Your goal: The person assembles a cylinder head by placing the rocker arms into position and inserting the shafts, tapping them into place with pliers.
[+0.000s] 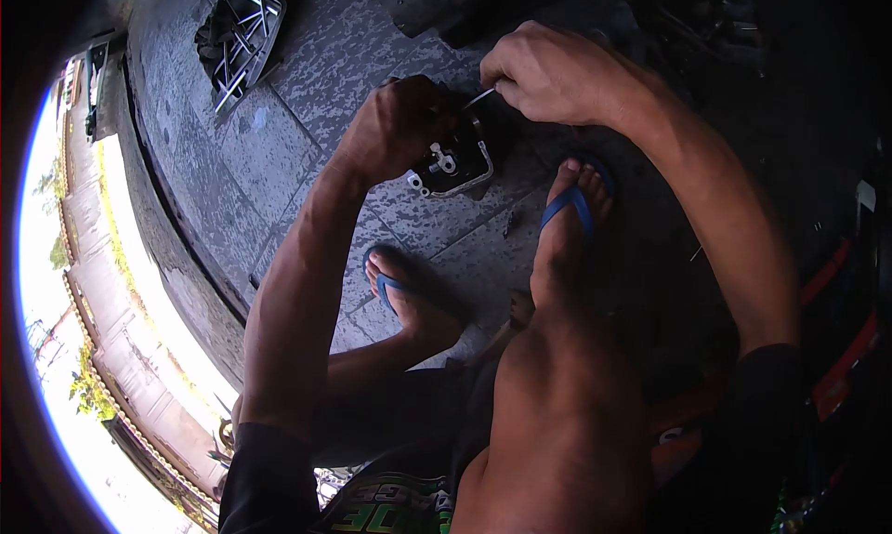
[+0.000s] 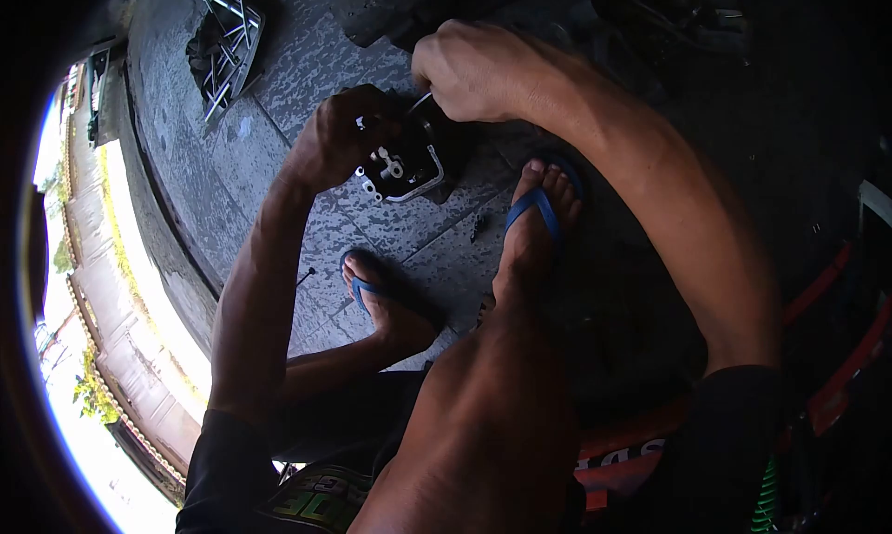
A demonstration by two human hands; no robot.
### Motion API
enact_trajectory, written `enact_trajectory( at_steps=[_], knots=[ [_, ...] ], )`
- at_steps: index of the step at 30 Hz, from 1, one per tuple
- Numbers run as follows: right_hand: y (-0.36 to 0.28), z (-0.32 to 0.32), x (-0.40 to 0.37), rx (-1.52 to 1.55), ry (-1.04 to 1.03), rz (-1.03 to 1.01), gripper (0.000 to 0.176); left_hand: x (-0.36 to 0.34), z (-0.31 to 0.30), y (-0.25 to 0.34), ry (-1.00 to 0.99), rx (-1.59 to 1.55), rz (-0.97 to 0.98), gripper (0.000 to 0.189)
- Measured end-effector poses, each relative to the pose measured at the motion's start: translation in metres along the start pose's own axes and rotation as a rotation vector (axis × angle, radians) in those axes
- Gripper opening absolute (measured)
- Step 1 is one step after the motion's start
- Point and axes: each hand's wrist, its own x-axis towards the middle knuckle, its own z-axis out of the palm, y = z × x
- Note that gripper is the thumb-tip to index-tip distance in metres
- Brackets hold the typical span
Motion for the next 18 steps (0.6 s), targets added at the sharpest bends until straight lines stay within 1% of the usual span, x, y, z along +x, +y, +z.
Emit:
enact_trajectory(
  at_steps=[3,5,6,8,9,11,12,13,15,16,18],
  knots=[
    [0.005,0.009,0.0,0.069,0.028,0.028,0.026,0.003,0.0,-0.006,-0.018,0.045,0.031,0.022],
    [0.006,0.022,0.0,0.647,0.098,0.343,0.032,0.003,0.001,-0.007,0.003,0.029,0.057,0.024],
    [0.004,0.03,-0.003,0.645,0.1,0.346,0.032,0.003,0.003,-0.008,0.002,0.028,0.061,0.024],
    [-0.007,0.048,-0.01,1.301,0.414,0.427,0.036,0.001,0.0,0.0,-0.021,0.063,-0.037,0.023],
    [-0.012,0.056,-0.012,1.297,0.414,0.422,0.036,0.001,-0.001,0.004,-0.016,0.064,-0.036,0.023],
    [-0.025,0.072,-0.016,1.445,0.699,0.471,0.031,-0.001,-0.001,0.011,-0.007,0.087,-0.093,0.024],
    [-0.031,0.078,-0.017,1.434,0.762,0.488,0.028,-0.002,-0.001,0.01,-0.006,0.089,-0.093,0.024],
    [-0.036,0.082,-0.016,1.435,0.766,0.486,0.028,-0.002,0.0,0.007,0.006,0.097,-0.054,0.023],
    [-0.043,0.092,-0.015,1.519,1.003,0.443,0.027,-0.001,0.003,0.003,0.016,0.106,-0.008,0.023],
    [-0.039,0.098,-0.016,1.518,1.009,0.439,0.027,-0.001,0.004,0.002,0.031,0.078,0.014,0.022],
    [-0.029,0.111,-0.018,2.111,0.978,0.194,0.029,-0.001,0.003,0.001,0.047,0.055,0.036,0.021]
  ],
)
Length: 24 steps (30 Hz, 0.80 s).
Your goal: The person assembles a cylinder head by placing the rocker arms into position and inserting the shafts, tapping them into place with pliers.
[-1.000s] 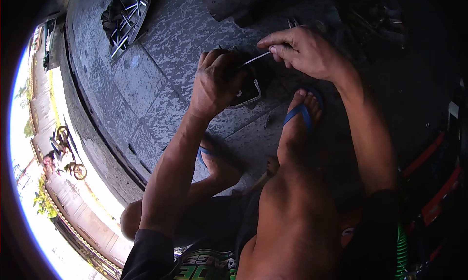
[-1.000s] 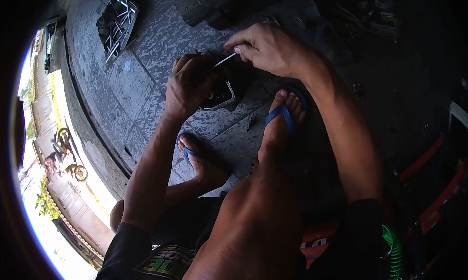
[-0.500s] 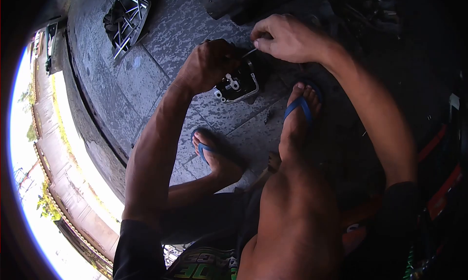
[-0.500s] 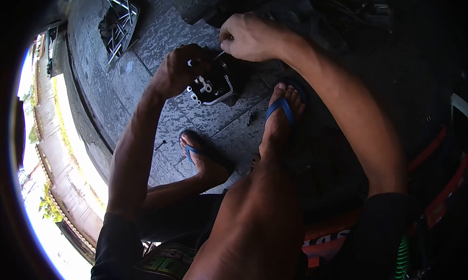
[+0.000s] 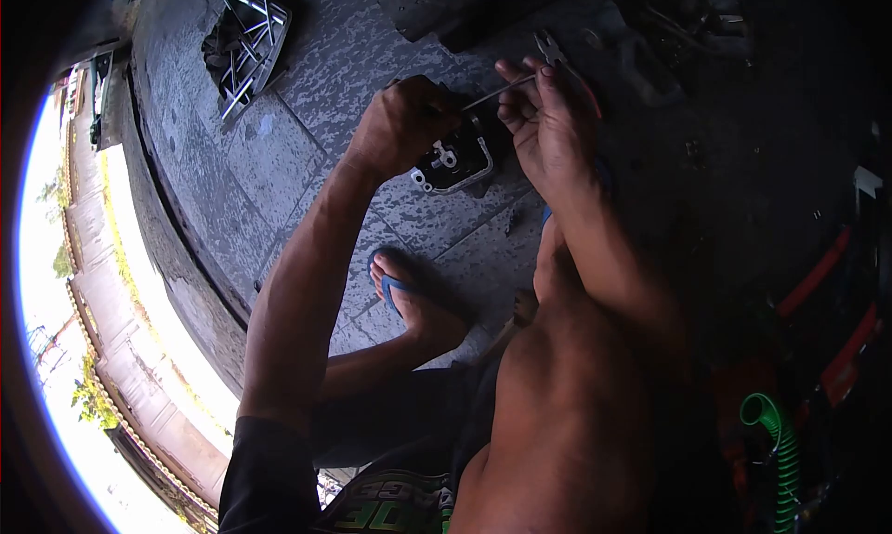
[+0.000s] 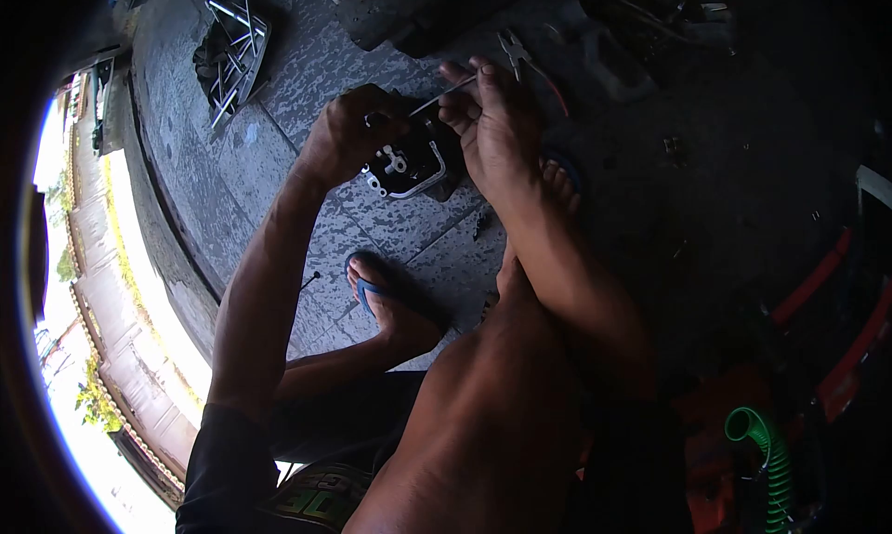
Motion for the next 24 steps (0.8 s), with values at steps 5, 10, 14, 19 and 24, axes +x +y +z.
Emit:
enact_trajectory(
  at_steps=[5,10,14,19,24],
  knots=[
    [0.011,-0.016,0.014,0.32,-0.115,0.207,0.031,0.001,-0.001,0.003,-0.017,0.04,0.082,0.018],
    [0.011,-0.026,0.048,0.354,-0.27,0.312,0.035,0.004,-0.006,0.006,-0.099,0.045,0.009,0.019],
    [-0.031,0.003,0.061,-0.141,-0.345,0.483,0.026,0.009,-0.01,0.003,-0.171,0.087,0.024,0.021],
    [-0.046,0.016,0.046,-0.682,-0.268,0.363,0.03,0.013,-0.013,0.002,-0.216,0.088,-0.031,0.022],
    [-0.041,0.021,0.033,-0.856,-0.367,0.208,0.028,0.012,-0.011,0.01,-0.186,0.081,-0.082,0.019]
  ],
)
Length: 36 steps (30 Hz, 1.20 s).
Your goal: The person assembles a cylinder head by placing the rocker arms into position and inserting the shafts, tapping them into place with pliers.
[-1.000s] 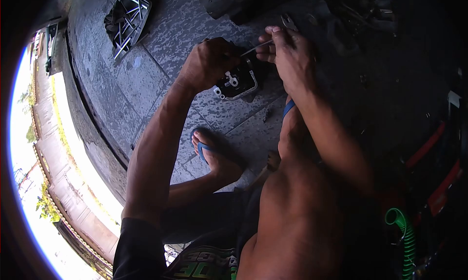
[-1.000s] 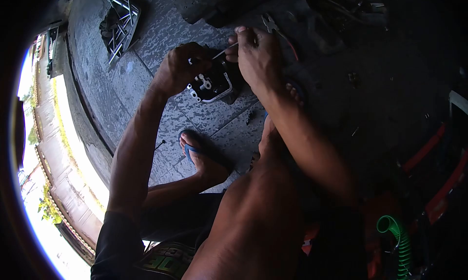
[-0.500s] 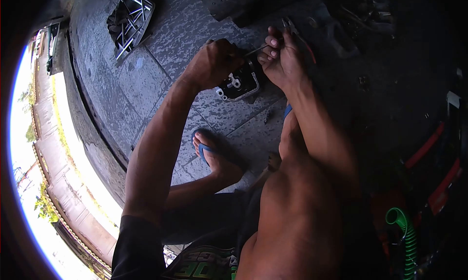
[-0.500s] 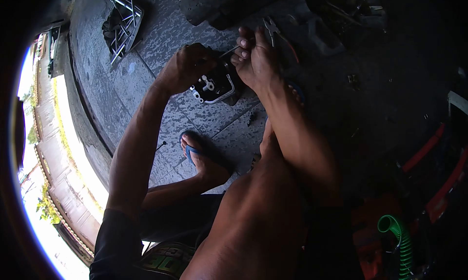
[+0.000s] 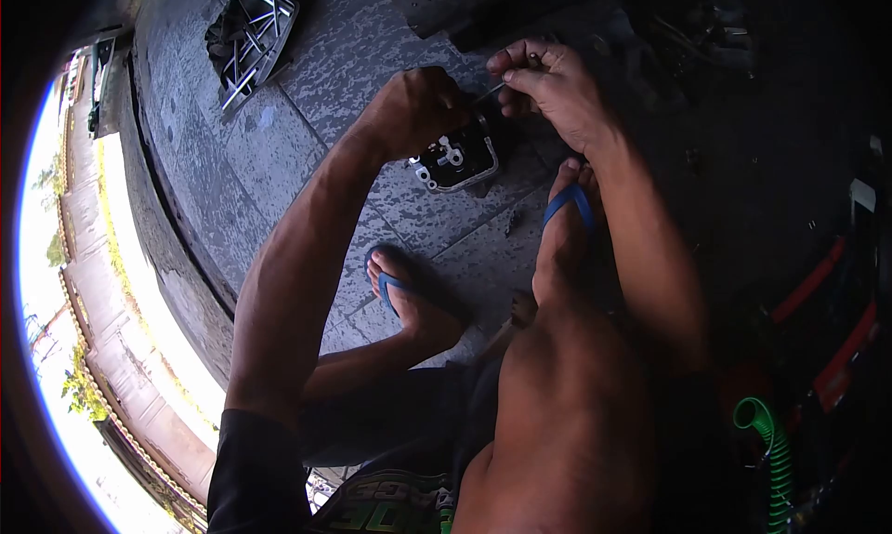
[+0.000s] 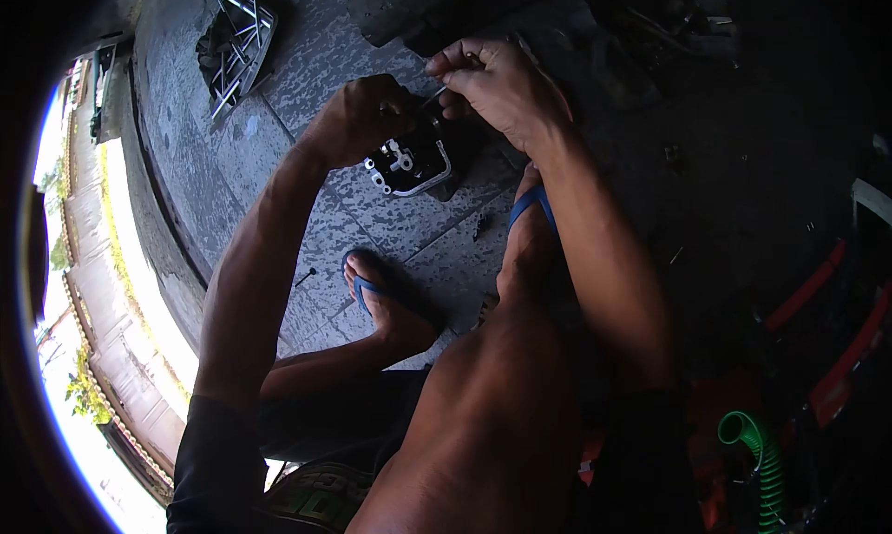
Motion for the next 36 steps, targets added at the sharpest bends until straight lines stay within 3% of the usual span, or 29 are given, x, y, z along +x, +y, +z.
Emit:
enact_trajectory(
  at_steps=[3,5,7,9,10,12,16,18,19,21,25,27,28,31,33,34,36],
  knots=[
    [-0.001,0.015,-0.012,-0.018,0.105,-0.109,0.029,0.0,0.003,0.002,0.033,-0.005,-0.032,0.018],
    [0.007,0.026,-0.019,0.008,0.379,-0.068,0.033,-0.001,0.006,0.002,0.082,0.04,0.007,0.017],
    [0.022,0.032,-0.024,-0.004,0.398,-0.087,0.035,-0.002,0.012,0.0,0.128,0.049,0.046,0.016],
    [0.036,0.039,-0.029,0.28,0.43,-0.348,0.035,-0.003,0.016,-0.002,0.173,0.058,0.087,0.015],
    [0.048,0.033,-0.028,0.28,0.431,-0.35,0.035,-0.003,0.016,-0.002,0.184,0.073,0.109,0.015],
    [0.069,0.016,-0.02,1.098,0.057,-0.232,0.032,-0.004,0.015,-0.001,0.198,0.09,0.13,0.016],
    [0.064,0.019,-0.01,1.209,0.088,-0.139,0.026,-0.005,0.012,0.0,0.132,0.094,0.216,0.016],
    [0.066,0.014,-0.001,1.281,-0.143,-0.158,0.028,-0.002,0.012,-0.005,0.119,0.086,0.219,0.016],
    [0.067,0.008,0.004,1.281,-0.142,-0.156,0.028,0.0,0.012,-0.01,0.106,0.11,0.266,0.017],
    [0.066,-0.009,0.016,1.139,-0.285,-0.051,0.028,0.001,0.011,-0.012,0.093,0.135,0.317,0.017],
    [0.039,-0.026,0.021,0.861,-0.372,0.058,0.023,0.002,0.009,-0.009,0.079,0.153,0.234,0.017],
    [0.018,-0.016,0.007,0.423,-0.017,0.178,0.025,0.002,0.008,-0.007,0.09,0.136,0.221,0.017],
    [0.015,-0.012,0.004,0.42,-0.017,0.181,0.025,0.001,0.008,-0.006,0.09,0.108,0.156,0.017],
    [0.003,-0.008,-0.001,0.219,0.024,0.074,0.025,-0.001,0.009,0.002,0.116,0.123,0.125,0.017],
    [-0.006,-0.007,-0.002,-0.407,0.033,-0.068,0.022,-0.001,0.013,0.005,0.142,0.168,0.154,0.018],
    [-0.008,-0.008,-0.002,-0.406,0.032,-0.068,0.022,0.0,0.017,0.004,0.184,0.16,0.124,0.018],
    [-0.01,-0.008,-0.001,-0.986,-0.043,-0.274,0.017,-0.001,0.02,-0.001,0.227,0.157,0.087,0.019]
  ],
)
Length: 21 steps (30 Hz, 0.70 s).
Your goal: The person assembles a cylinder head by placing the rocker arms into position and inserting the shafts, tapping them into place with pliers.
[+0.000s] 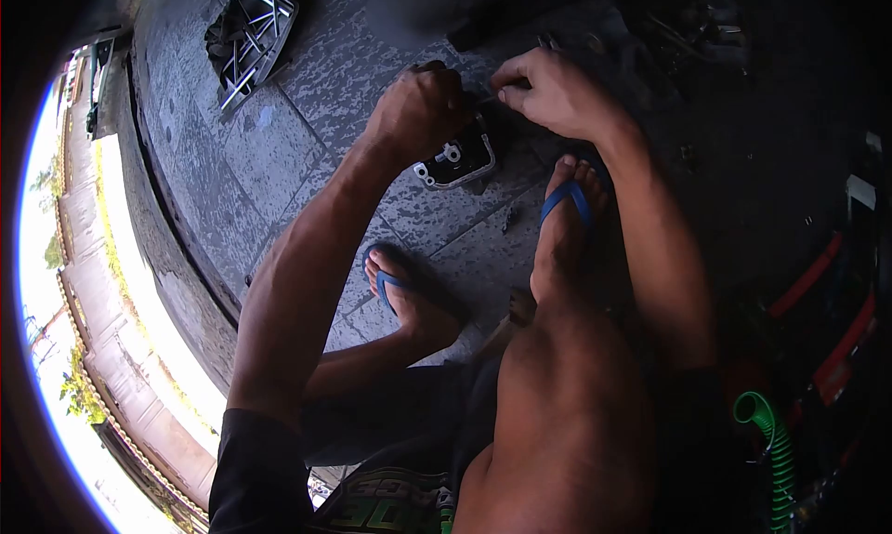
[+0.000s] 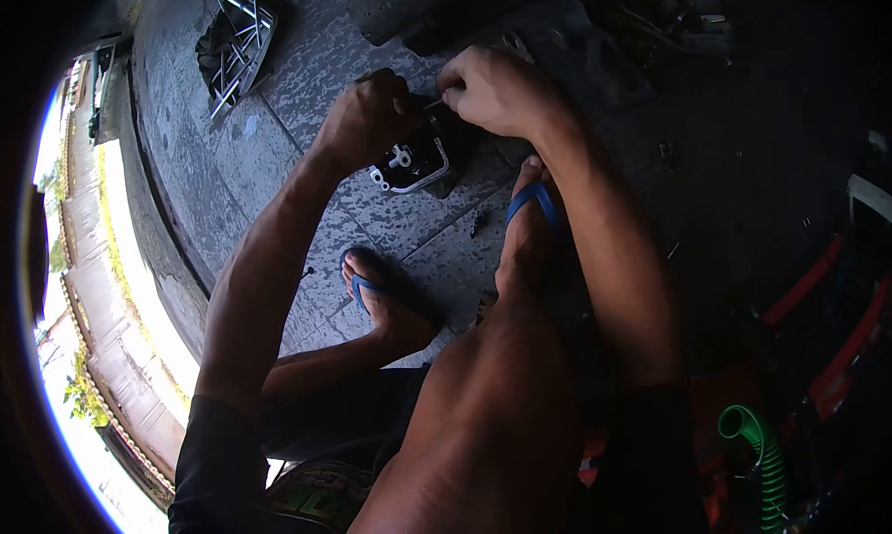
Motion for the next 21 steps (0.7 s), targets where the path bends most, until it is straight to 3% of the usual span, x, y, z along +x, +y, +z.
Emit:
enact_trajectory(
  at_steps=[1,3,5,8,13,17,21],
  knots=[
    [-0.003,0.001,0.002,0.002,0.002,0.001,0.017,0.0,0.001,-0.001,0.017,0.002,0.017,0.019],
    [-0.009,0.005,0.009,-0.372,-0.156,0.03,0.017,0.001,0.003,-0.001,0.033,-0.002,0.042,0.019],
    [-0.013,0.002,0.01,-0.412,-0.159,0.046,0.014,0.0,0.001,-0.004,0.035,0.009,0.155,0.017],
    [-0.017,-0.001,0.014,-0.54,-0.017,-0.139,0.011,-0.002,-0.005,-0.005,-0.025,-0.013,0.215,0.017],
    [-0.009,0.001,0.012,-0.696,0.114,-0.398,0.016,0.002,-0.011,-0.006,-0.105,0.023,0.179,0.016],
    [-0.004,0.011,0.009,-0.643,0.194,-0.404,0.021,0.004,-0.009,-0.009,-0.084,-0.12,0.039,0.016],
    [-0.018,0.014,0.006,-0.716,0.075,-0.37,0.015,0.003,-0.012,-0.003,-0.097,-0.092,0.009,0.018]
  ],
)
